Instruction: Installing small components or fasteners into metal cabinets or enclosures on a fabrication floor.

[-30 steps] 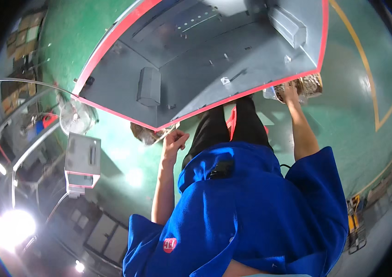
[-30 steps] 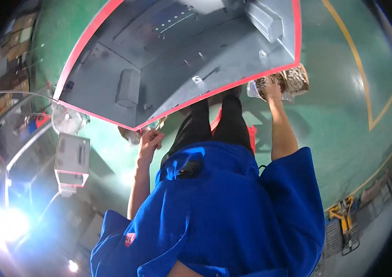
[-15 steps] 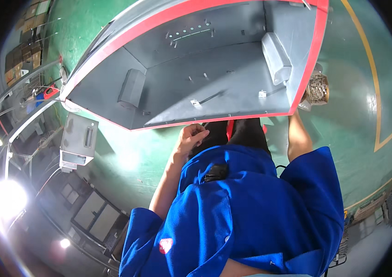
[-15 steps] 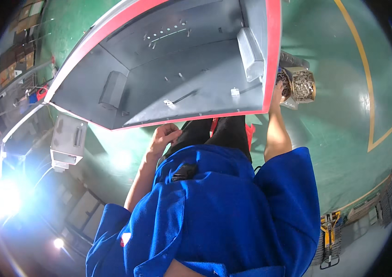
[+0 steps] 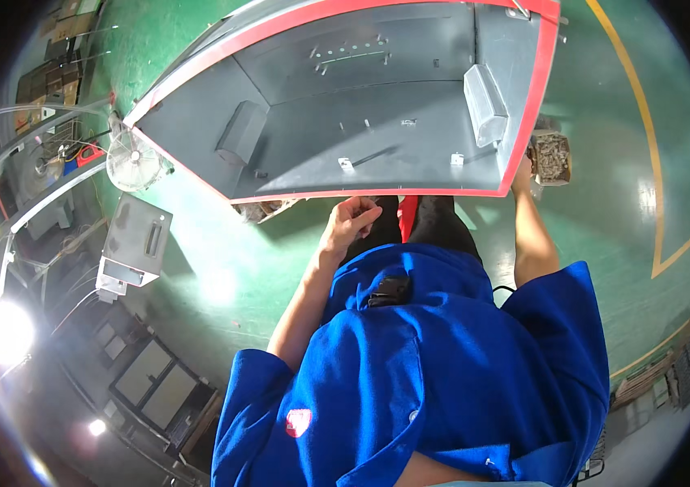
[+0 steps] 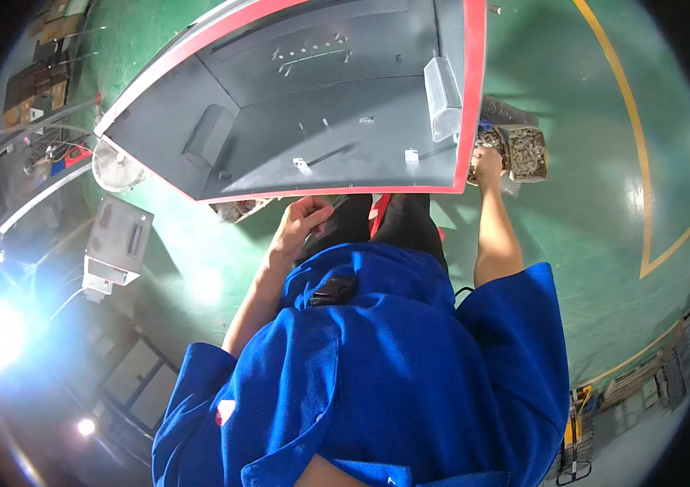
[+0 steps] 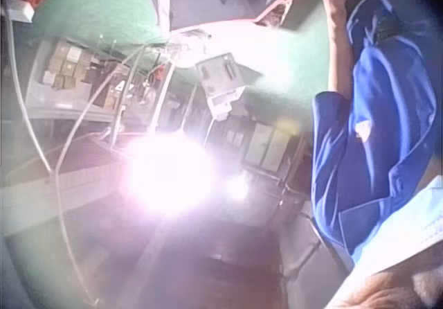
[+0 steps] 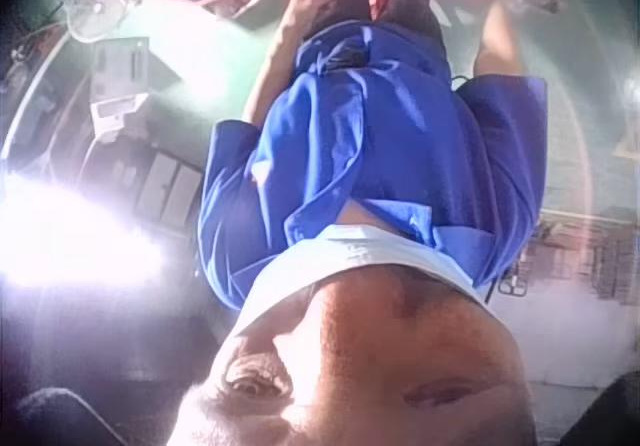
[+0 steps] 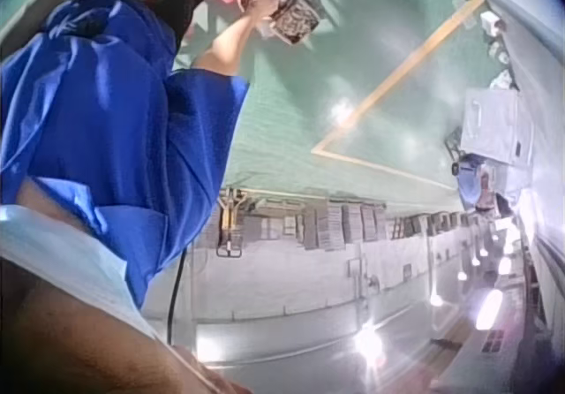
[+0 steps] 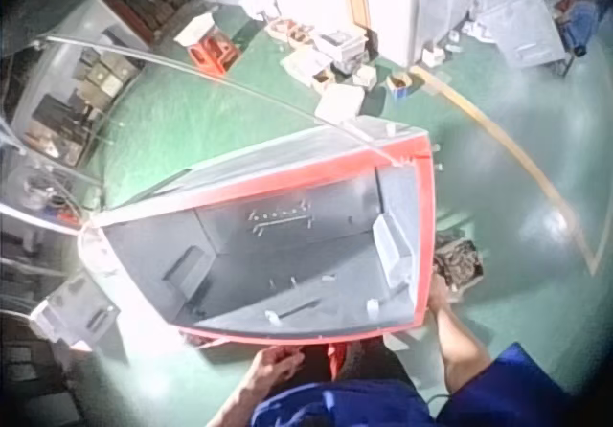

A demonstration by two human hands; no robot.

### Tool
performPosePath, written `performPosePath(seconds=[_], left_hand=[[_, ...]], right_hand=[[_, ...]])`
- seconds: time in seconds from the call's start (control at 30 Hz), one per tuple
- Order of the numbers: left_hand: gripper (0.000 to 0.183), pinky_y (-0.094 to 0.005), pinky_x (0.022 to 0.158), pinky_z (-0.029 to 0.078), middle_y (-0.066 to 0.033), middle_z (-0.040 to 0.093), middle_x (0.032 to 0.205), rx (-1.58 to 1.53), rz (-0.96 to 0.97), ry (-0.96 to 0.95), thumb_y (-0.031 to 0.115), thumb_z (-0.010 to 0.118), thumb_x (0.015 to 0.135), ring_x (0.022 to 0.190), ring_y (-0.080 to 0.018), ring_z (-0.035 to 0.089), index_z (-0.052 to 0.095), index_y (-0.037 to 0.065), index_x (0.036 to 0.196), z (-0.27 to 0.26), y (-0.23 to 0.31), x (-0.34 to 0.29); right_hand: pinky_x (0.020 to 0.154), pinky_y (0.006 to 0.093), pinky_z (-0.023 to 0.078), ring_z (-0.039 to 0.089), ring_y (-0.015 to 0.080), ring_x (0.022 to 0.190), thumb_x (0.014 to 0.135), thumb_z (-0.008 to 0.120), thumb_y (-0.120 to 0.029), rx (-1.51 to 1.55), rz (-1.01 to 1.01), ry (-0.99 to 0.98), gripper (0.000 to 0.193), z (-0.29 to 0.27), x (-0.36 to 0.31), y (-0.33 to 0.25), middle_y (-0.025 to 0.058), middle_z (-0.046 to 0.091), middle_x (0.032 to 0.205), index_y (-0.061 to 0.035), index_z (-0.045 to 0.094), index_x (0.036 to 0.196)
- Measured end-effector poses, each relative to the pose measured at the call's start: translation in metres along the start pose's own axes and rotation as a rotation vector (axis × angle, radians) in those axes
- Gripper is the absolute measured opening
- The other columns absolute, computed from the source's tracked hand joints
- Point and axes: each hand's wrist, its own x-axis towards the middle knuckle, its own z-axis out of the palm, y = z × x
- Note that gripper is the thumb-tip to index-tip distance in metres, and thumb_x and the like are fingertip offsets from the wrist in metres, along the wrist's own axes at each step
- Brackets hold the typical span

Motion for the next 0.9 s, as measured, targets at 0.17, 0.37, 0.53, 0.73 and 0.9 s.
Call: performPosePath(seconds=[0.17,0.37,0.53,0.73,0.9], left_hand=[[0.016,-0.0203,0.053,0.04,0.0008,0.055,0.069,-0.041,0.025,-0.082,0.017,0.064,0.085,0.058,-0.0059,0.051,0.058,0.003,0.091,-0.004,-0.02,-0.014],[0.022,-0.0241,0.069,0.05,-0.0044,0.06,0.084,-0.147,-0.04,-0.284,0.019,0.058,0.091,0.075,-0.0114,0.06,0.059,-0.001,0.099,-0.003,-0.023,-0.028],[0.032,-0.0304,0.079,0.051,-0.0108,0.062,0.094,-0.222,-0.028,-0.493,0.025,0.051,0.094,0.088,-0.0181,0.062,0.058,-0.005,0.105,0.001,-0.034,-0.034],[0.054,-0.0343,0.087,0.049,-0.0142,0.062,0.102,-0.317,-0.119,-0.709,0.044,0.038,0.097,0.093,-0.0217,0.061,0.056,-0.005,0.11,0.0,-0.045,-0.042],[0.053,-0.0298,0.076,0.049,-0.0075,0.065,0.084,-0.7,-0.247,-1.112,0.048,0.034,0.097,0.077,-0.0182,0.061,0.063,0.003,0.092,-0.022,-0.082,-0.026]], right_hand=[[0.049,0.0333,0.051,0.064,0.0199,0.06,0.076,0.062,0.0,0.023,0.139,-0.012,0.011,-0.024,-0.028,-0.044,0.0123,0.067,0.074,-0.0004,0.07,0.084],[0.051,0.0324,0.058,0.064,0.0192,0.06,0.079,0.062,0.002,0.387,0.259,-0.183,0.012,-0.026,-0.056,-0.02,0.0106,0.067,0.076,0.0028,0.069,0.088],[0.063,0.0315,0.058,0.064,0.0155,0.07,0.083,0.059,-0.004,0.525,0.088,-0.429,0.017,-0.05,-0.147,-0.086,0.0094,0.066,0.086,0.0043,0.065,0.097],[0.063,0.0279,0.056,0.064,0.0154,0.078,0.082,0.064,-0.003,0.608,-0.153,-0.748,0.015,-0.053,-0.267,-0.234,0.0082,0.062,0.086,0.005,0.065,0.095],[0.064,0.0303,0.053,0.064,0.0204,0.076,0.079,0.06,-0.003,0.122,-0.656,-0.685,0.01,-0.014,-0.321,-0.31,0.0112,0.06,0.087,0.0006,0.065,0.087]])
